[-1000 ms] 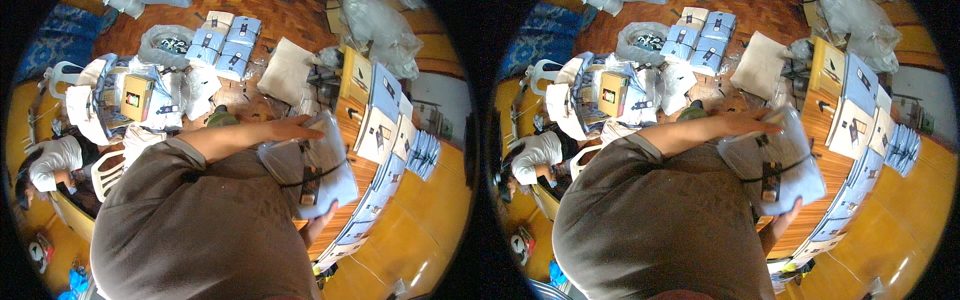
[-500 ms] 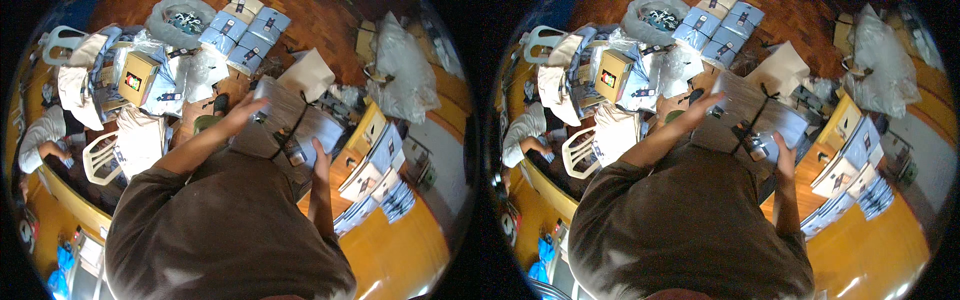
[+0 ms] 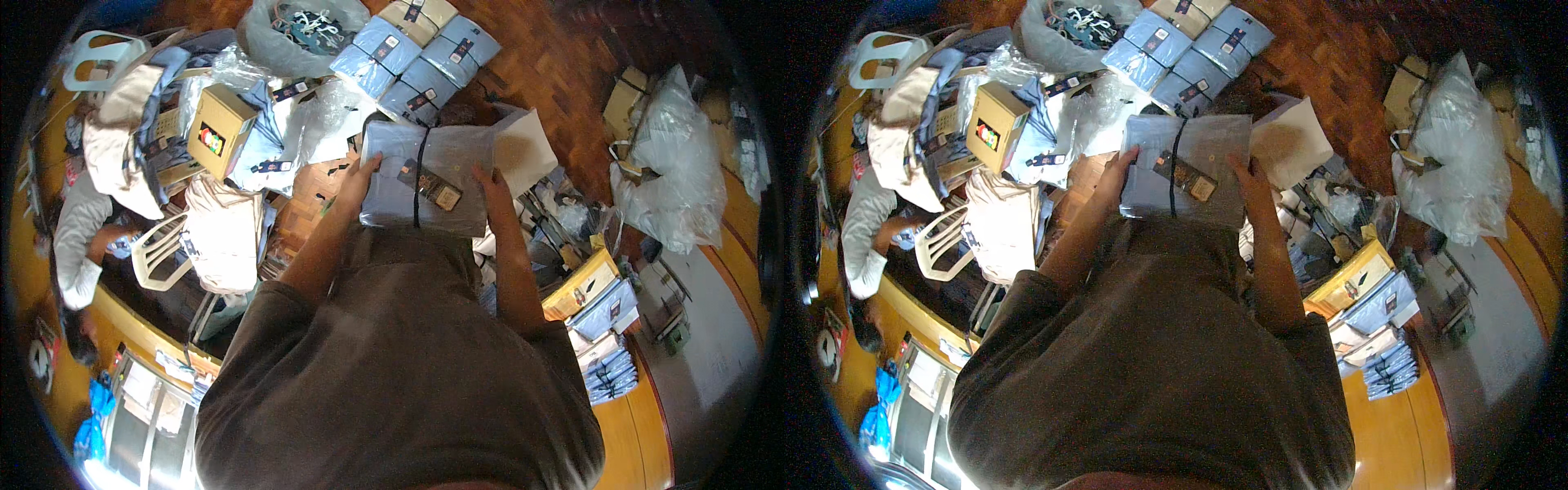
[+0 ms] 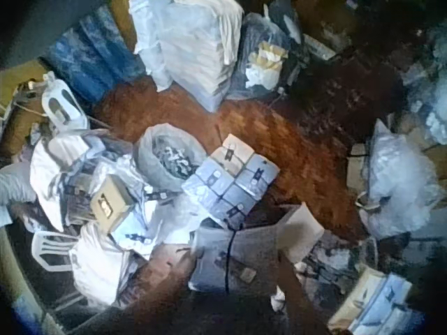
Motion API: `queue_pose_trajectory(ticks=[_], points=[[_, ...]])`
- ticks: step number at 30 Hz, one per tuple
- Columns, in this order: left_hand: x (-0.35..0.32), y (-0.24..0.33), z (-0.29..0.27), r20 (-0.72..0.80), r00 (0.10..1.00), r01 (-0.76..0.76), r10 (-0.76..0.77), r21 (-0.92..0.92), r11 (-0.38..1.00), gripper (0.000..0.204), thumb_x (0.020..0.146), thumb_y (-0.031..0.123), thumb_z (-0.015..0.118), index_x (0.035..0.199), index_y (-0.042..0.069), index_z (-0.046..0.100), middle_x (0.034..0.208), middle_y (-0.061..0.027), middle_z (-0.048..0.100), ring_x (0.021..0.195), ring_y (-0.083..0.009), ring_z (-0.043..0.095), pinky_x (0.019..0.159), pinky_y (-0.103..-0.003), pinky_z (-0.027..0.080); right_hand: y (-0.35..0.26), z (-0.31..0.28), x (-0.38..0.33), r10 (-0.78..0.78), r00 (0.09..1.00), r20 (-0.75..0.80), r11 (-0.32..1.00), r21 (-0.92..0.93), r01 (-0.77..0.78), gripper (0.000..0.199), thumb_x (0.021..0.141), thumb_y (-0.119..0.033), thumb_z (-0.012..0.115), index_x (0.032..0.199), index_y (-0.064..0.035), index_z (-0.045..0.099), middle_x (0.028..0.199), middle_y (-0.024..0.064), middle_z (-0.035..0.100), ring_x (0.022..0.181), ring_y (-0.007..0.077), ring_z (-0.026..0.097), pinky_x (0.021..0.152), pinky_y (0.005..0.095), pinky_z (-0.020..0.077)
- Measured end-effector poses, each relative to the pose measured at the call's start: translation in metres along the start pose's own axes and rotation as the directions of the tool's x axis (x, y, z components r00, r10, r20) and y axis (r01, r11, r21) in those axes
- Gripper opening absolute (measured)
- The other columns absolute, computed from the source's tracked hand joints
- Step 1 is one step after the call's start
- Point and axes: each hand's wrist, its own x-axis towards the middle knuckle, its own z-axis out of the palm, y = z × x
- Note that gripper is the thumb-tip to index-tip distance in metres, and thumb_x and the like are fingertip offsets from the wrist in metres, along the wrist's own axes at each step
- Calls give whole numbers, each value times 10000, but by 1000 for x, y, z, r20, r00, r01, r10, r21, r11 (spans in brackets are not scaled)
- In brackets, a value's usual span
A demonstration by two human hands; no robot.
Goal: The person bundles packaged shirts together with a thin cord, tying a knot to secure them, and then writes on a small slip of paper at a table.
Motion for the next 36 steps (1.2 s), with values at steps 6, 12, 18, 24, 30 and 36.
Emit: queue_pose_trajectory(ticks=[6, 12, 18, 24, 30, 36], points=[[-17, 55, -5, 314, 729, -684, 608, 325, 653, 550, 1031, 287, 655, 1467, 7, 468, 1257, -136, 648, 1096, -198, 618, 973, -342, 509, -41, -72, -103, -184, 914, 361, 892, -330, 309, 1008, 870, -444, 791, 1610, -23, 252, 1601, 185, 395, 1457, 339, 417, 1206, 450, 314], [80, 76, 49, 682, 732, -417, -12, 462, 783, 605, 1039, 372, 633, 1517, 57, 438, 1367, -130, 601, 1229, -216, 564, 1053, -373, 466, -110, -48, -39, 227, 916, 332, 709, -701, 79, 865, 742, -503, 862, 1360, 44, 606, 1293, 180, 668, 1169, 286, 611, 1030, 393, 463], [124, 13, -17, 349, 920, -186, 178, -11, 982, 561, 1036, 438, 599, 1456, 75, 513, 1358, -135, 607, 1260, -248, 571, 1028, -412, 477, -60, -52, 24, 363, 894, 263, 865, -450, -219, 544, 807, -322, 885, 1233, -48, 688, 1174, 70, 719, 1072, 177, 647, 923, 330, 504], [156, -144, -56, 498, 809, 447, -313, -174, 878, 571, 989, 418, 673, 1431, 88, 522, 1367, -142, 588, 1209, -274, 595, 888, -459, 545, 82, -67, 130, 62, 988, 142, 998, -1, -63, 631, 778, -274, 907, 1296, -42, 632, 1217, 78, 696, 1131, 213, 639, 971, 385, 507], [327, -175, -56, 135, 989, -69, 64, 28, 997, 667, 924, 371, 763, 1471, 95, 500, 1391, -148, 572, 1203, -320, 603, 889, -463, 545, 118, 24, 299, 69, 997, -39, 980, 192, -60, 646, 779, -288, 903, 1298, -15, 633, 1221, 105, 691, 1116, 257, 639, 991, 389, 487], [428, -128, -41, -58, 998, 36, -36, -3, 999, 735, 885, 235, 806, 1467, -46, 455, 1291, -170, 634, 1134, -273, 643, 943, -384, 542, 181, 29, 414, 51, 998, -35, 971, 237, -41, 710, 768, -359, 913, 1293, 19, 620, 1247, 107, 669, 1117, 244, 619, 1013, 383, 470]])
